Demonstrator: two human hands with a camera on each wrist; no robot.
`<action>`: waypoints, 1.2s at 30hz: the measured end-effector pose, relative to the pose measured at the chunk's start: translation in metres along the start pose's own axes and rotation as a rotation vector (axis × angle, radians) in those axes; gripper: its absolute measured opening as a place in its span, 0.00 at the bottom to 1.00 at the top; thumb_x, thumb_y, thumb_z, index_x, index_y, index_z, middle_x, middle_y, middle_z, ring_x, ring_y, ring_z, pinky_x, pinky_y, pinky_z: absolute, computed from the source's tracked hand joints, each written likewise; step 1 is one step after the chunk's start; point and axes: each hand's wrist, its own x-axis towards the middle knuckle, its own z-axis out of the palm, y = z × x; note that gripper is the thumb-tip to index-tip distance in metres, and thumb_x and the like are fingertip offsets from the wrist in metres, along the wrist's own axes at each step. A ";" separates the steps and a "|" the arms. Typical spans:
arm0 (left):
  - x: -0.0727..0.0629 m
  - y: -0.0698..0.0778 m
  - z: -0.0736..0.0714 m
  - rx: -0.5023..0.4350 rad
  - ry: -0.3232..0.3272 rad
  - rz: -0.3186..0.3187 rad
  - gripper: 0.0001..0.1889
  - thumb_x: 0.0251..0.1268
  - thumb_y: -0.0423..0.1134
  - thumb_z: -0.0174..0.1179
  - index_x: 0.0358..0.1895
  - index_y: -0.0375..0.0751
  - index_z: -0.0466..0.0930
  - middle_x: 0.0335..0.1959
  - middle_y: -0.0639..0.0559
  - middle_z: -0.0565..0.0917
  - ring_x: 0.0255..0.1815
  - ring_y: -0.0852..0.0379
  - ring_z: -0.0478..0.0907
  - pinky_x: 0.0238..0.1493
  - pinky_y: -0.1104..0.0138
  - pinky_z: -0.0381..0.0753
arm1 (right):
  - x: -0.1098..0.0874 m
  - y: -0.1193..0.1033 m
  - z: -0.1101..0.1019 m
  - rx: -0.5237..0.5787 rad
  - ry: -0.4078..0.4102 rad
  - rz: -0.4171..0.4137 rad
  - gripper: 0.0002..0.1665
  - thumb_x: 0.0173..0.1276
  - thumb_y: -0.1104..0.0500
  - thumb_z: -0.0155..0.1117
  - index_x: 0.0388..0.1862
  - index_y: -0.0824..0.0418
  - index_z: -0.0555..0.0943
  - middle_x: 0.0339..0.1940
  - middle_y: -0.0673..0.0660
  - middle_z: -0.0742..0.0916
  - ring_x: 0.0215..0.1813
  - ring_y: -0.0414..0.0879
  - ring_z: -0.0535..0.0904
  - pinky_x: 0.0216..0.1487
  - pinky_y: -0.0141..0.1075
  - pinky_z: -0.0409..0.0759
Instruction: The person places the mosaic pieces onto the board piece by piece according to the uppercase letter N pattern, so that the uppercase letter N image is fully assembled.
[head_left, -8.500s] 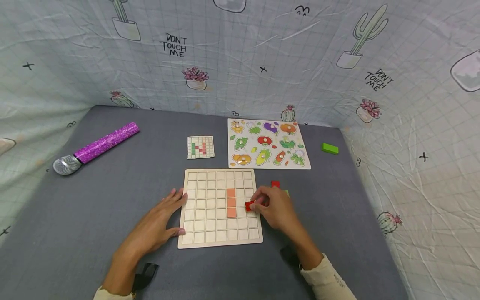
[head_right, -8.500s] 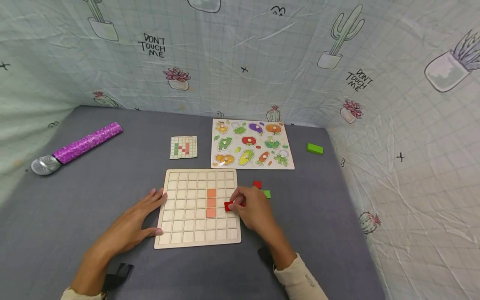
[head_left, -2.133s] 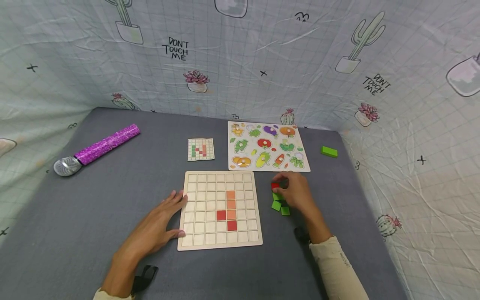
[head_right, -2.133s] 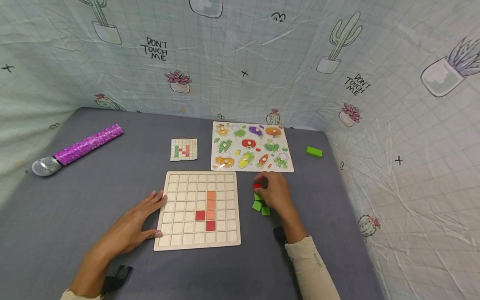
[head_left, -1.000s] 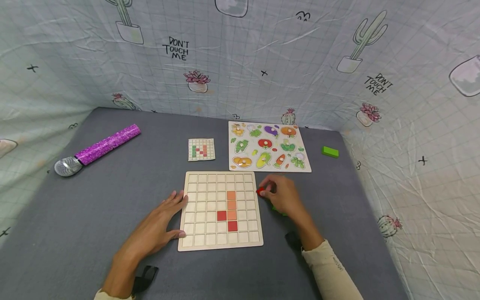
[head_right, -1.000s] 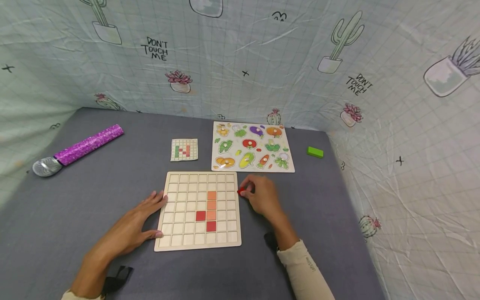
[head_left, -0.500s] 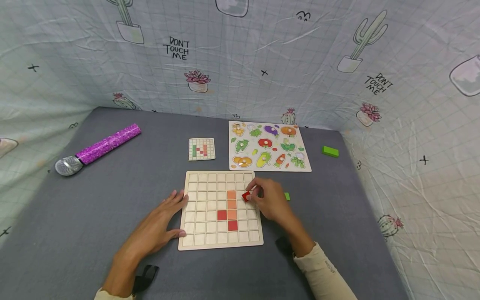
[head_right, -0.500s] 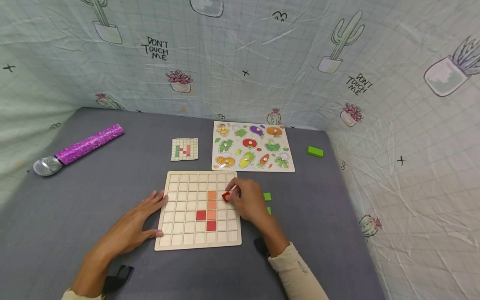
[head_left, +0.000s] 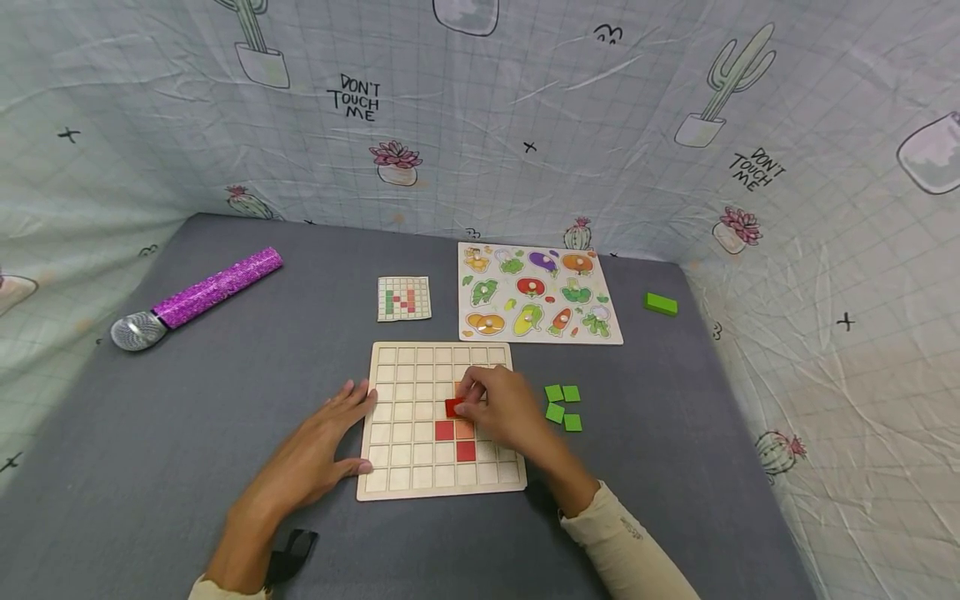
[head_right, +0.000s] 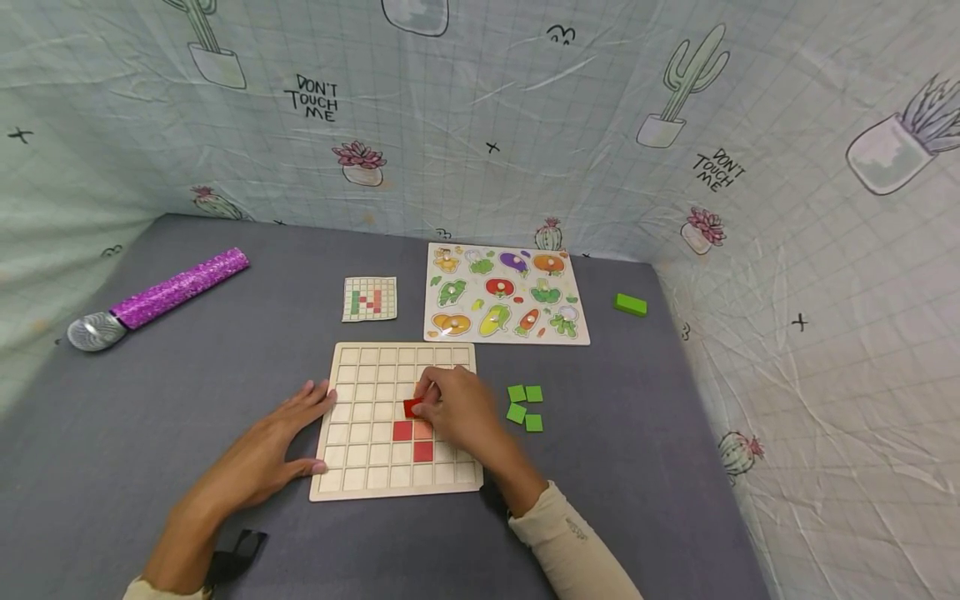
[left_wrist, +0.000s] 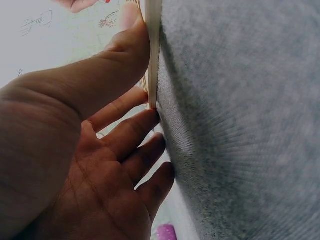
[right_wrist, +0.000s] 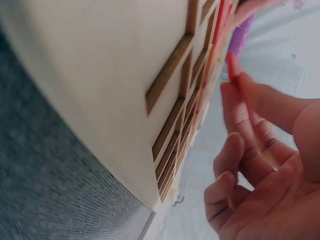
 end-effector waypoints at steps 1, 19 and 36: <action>0.000 0.000 0.000 0.001 0.002 0.003 0.51 0.54 0.39 0.81 0.82 0.37 0.64 0.86 0.39 0.61 0.87 0.34 0.55 0.81 0.36 0.61 | 0.000 -0.002 0.000 0.000 -0.006 -0.004 0.10 0.63 0.59 0.82 0.34 0.51 0.86 0.26 0.43 0.84 0.36 0.40 0.76 0.35 0.33 0.74; 0.000 -0.001 0.000 -0.005 0.001 0.004 0.51 0.54 0.38 0.81 0.82 0.37 0.65 0.86 0.39 0.62 0.87 0.33 0.55 0.82 0.36 0.60 | 0.016 -0.030 0.004 -0.095 -0.077 -0.030 0.10 0.64 0.59 0.81 0.32 0.50 0.85 0.21 0.42 0.82 0.33 0.38 0.75 0.30 0.32 0.72; 0.000 -0.002 0.000 -0.012 0.005 0.008 0.51 0.53 0.38 0.82 0.82 0.37 0.65 0.85 0.39 0.62 0.87 0.33 0.55 0.81 0.35 0.61 | 0.029 -0.037 0.022 -0.205 -0.143 -0.008 0.14 0.64 0.54 0.82 0.26 0.46 0.82 0.18 0.42 0.80 0.32 0.39 0.73 0.29 0.33 0.71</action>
